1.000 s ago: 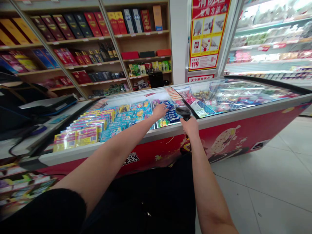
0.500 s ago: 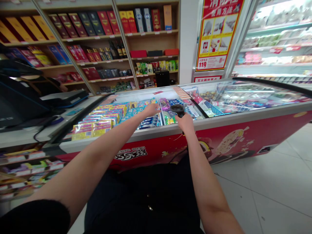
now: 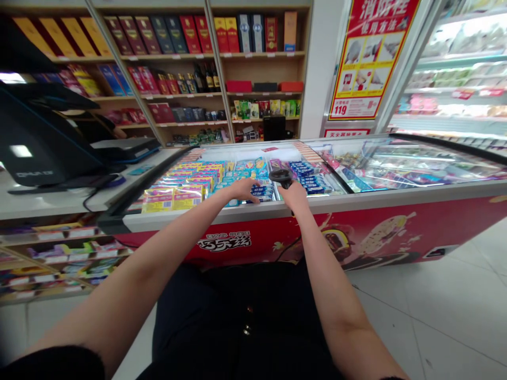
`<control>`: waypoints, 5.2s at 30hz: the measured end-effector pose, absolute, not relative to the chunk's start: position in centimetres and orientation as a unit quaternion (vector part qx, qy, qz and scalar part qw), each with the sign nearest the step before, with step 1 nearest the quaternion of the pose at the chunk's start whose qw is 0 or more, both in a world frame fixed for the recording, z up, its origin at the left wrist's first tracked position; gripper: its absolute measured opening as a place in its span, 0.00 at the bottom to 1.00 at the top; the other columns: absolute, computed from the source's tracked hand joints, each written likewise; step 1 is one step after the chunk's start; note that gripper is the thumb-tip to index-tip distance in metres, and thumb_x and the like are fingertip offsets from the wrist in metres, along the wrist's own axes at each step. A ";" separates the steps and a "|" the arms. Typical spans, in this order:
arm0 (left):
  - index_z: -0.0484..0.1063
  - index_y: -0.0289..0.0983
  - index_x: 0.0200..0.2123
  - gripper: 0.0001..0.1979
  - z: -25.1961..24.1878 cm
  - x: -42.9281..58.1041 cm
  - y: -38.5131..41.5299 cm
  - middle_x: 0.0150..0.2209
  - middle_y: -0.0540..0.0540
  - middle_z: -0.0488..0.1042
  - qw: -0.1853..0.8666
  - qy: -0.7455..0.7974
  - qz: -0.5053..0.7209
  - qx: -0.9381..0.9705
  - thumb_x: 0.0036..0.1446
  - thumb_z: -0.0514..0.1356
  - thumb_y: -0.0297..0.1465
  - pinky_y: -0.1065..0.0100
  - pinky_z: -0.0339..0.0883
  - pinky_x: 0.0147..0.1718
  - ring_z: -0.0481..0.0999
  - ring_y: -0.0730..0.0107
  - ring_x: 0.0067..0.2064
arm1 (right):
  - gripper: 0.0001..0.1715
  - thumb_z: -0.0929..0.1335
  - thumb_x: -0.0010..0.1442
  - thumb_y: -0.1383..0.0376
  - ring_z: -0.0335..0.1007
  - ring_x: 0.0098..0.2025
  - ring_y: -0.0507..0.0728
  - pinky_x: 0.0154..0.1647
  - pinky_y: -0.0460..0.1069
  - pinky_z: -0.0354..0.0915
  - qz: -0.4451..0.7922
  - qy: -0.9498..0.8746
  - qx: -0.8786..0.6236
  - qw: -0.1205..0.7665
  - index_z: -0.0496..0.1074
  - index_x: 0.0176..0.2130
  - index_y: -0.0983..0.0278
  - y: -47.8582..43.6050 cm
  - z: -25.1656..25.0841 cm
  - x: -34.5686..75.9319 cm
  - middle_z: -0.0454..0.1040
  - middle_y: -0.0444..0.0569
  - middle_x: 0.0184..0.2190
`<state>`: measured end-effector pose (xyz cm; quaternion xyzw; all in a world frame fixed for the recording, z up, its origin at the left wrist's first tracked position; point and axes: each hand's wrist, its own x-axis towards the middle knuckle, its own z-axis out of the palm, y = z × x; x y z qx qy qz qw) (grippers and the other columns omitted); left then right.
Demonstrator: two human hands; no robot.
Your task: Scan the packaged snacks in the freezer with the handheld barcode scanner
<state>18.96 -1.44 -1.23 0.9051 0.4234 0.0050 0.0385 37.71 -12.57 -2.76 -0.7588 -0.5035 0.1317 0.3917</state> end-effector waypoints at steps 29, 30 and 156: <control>0.83 0.34 0.38 0.11 1.5 21.2 -1.1 0.40 0.42 0.83 0.093 0.545 0.114 0.825 0.57 0.62 0.32 0.72 0.71 0.42 0.81 0.61 0.44 | 0.18 0.68 0.60 0.57 0.79 0.31 0.60 0.34 0.48 0.70 0.112 -0.513 -0.767 0.368 0.77 0.43 0.68 -13.2 -2.6 38.7 0.79 0.54 0.27; 0.83 0.34 0.38 0.11 1.6 21.2 -1.0 0.40 0.42 0.83 0.096 0.544 0.117 0.825 0.56 0.62 0.32 0.72 0.71 0.41 0.81 0.61 0.44 | 0.18 0.68 0.60 0.57 0.79 0.31 0.60 0.35 0.48 0.70 0.112 -0.514 -0.769 0.364 0.77 0.42 0.68 -13.2 -2.5 38.6 0.79 0.54 0.27; 0.74 0.37 0.51 0.17 -2.5 21.7 -0.9 0.53 0.37 0.76 -0.020 0.528 0.104 0.843 0.59 0.63 0.34 0.64 0.68 0.52 0.74 0.55 0.57 | 0.14 0.69 0.58 0.59 0.78 0.29 0.59 0.30 0.46 0.67 0.152 -0.500 -0.760 0.387 0.77 0.39 0.67 -13.1 -4.0 37.4 0.77 0.52 0.23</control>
